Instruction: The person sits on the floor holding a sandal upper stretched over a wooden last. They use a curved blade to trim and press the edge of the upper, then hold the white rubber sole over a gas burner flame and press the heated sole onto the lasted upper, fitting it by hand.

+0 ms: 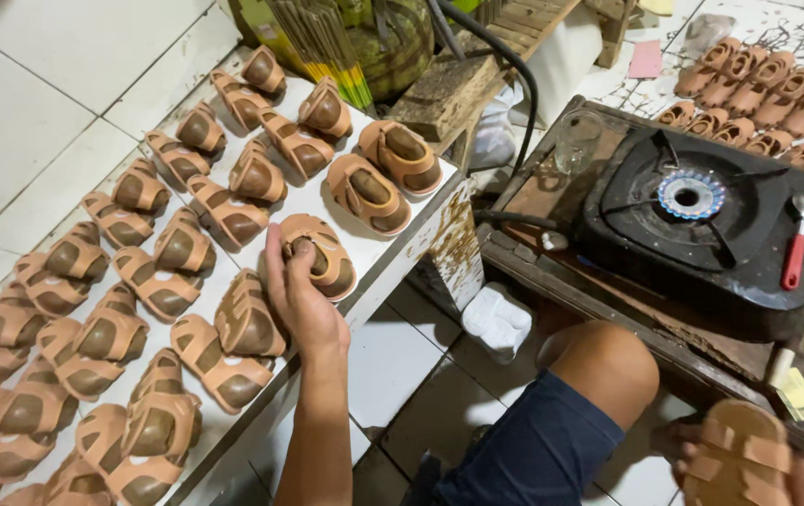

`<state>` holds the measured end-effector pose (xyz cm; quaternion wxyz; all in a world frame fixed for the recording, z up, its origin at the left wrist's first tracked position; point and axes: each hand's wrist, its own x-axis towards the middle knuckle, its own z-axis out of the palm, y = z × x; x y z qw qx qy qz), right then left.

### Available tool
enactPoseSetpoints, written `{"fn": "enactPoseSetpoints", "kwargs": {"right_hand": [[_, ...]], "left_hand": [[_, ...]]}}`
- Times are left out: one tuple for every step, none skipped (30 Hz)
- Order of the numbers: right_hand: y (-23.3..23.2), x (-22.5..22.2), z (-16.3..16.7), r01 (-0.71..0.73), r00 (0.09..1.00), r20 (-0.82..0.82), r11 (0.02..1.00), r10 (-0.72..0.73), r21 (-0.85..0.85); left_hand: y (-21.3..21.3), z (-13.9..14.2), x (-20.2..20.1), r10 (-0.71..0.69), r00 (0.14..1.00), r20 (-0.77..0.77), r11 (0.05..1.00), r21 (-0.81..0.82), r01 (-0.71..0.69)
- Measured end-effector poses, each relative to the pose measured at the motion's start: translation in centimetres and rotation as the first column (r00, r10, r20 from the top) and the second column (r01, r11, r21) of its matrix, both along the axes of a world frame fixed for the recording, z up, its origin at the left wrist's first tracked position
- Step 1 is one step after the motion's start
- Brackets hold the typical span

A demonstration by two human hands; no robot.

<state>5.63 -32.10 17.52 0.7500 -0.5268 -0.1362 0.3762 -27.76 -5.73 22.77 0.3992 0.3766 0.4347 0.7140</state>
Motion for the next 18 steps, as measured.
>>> {"fn": "enactPoseSetpoints", "kwargs": {"right_hand": [[-0.2, 0.7, 0.0, 0.020, 1.000, -0.003, 1.000, -0.020, 0.003], [-0.4, 1.3, -0.1, 0.039, 0.999, -0.007, 0.999, -0.039, 0.007], [-0.6, 1.8, -0.2, 0.054, 0.998, -0.011, 0.999, -0.054, 0.008], [-0.8, 2.4, -0.4, 0.071, 0.997, -0.015, 0.997, -0.071, 0.005], [-0.9, 2.9, -0.6, 0.084, 0.996, -0.024, 0.996, -0.084, 0.008], [-1.1, 3.5, -1.0, 0.091, 0.995, -0.032, 0.996, -0.091, 0.010], [-1.2, 4.1, -1.3, 0.103, 0.994, -0.042, 0.995, -0.102, 0.010], [-1.3, 4.8, -1.7, 0.105, 0.993, -0.051, 0.994, -0.104, 0.010], [-1.5, 5.5, -2.1, 0.107, 0.992, -0.068, 0.994, -0.106, 0.010], [-1.6, 6.4, -2.6, 0.105, 0.991, -0.089, 0.994, -0.103, 0.013], [-2.0, 7.3, -3.0, 0.109, 0.989, -0.105, 0.994, -0.108, 0.008], [-2.3, 8.4, -3.4, 0.106, 0.985, -0.141, 0.994, -0.104, 0.009], [-2.5, 9.6, -3.7, 0.098, 0.981, -0.167, 0.995, -0.096, 0.005], [-2.7, 10.7, -4.1, 0.080, 0.977, -0.196, 0.997, -0.080, -0.006], [-2.5, 12.0, -4.5, 0.051, 0.971, -0.234, 0.999, -0.048, 0.007], [-2.2, 13.1, -5.0, 0.019, 0.964, -0.266, 0.999, -0.009, 0.037], [-1.5, 14.0, -5.5, 0.004, 0.956, -0.294, 0.997, 0.019, 0.077], [-0.9, 14.8, -6.2, -0.002, 0.945, -0.324, 0.990, 0.047, 0.139]], "left_hand": [[0.4, 0.0, 0.3, -0.009, 0.999, 0.033, 1.000, 0.008, 0.009], [0.8, 0.2, 0.8, -0.023, 0.998, 0.066, 1.000, 0.014, 0.023], [1.1, 0.5, 1.2, -0.037, 0.994, 0.100, 0.999, 0.015, 0.036], [1.4, 0.9, 1.6, -0.037, 0.992, 0.120, 0.999, 0.023, 0.035], [1.7, 1.4, 1.8, -0.034, 0.989, 0.141, 0.999, 0.029, 0.031], [1.7, 2.0, 2.1, -0.032, 0.986, 0.162, 0.999, 0.033, 0.026], [1.4, 2.6, 2.2, 0.047, 0.986, 0.158, 0.999, 0.001, -0.048], [0.8, 3.0, 2.2, 0.124, 0.981, 0.152, 0.992, -0.032, -0.120], [0.3, 3.4, 2.4, 0.198, 0.970, 0.142, 0.980, -0.064, -0.191], [-0.9, 3.3, 2.8, 0.175, 0.980, 0.098, 0.969, 0.159, -0.189], [-2.1, 3.0, 3.6, 0.140, 0.989, 0.053, 0.916, 0.372, -0.149], [-2.7, 2.3, 5.1, 0.106, 0.992, -0.069, 0.891, 0.449, -0.064], [-3.4, 1.1, 6.7, 0.084, 0.978, -0.189, 0.860, 0.509, 0.025], [-4.1, -0.1, 8.3, 0.087, 0.949, -0.304, 0.823, 0.559, 0.104], [-5.0, -1.5, 9.5, -0.092, 0.848, -0.522, 0.870, 0.371, 0.323], [-5.7, -3.1, 10.7, -0.279, 0.679, -0.679, 0.859, 0.141, 0.493], [-4.9, -5.4, 12.9, -0.430, 0.618, -0.658, 0.786, 0.063, 0.615], [-4.2, -7.8, 15.1, -0.575, 0.519, -0.632, 0.725, -0.102, 0.681]]}}
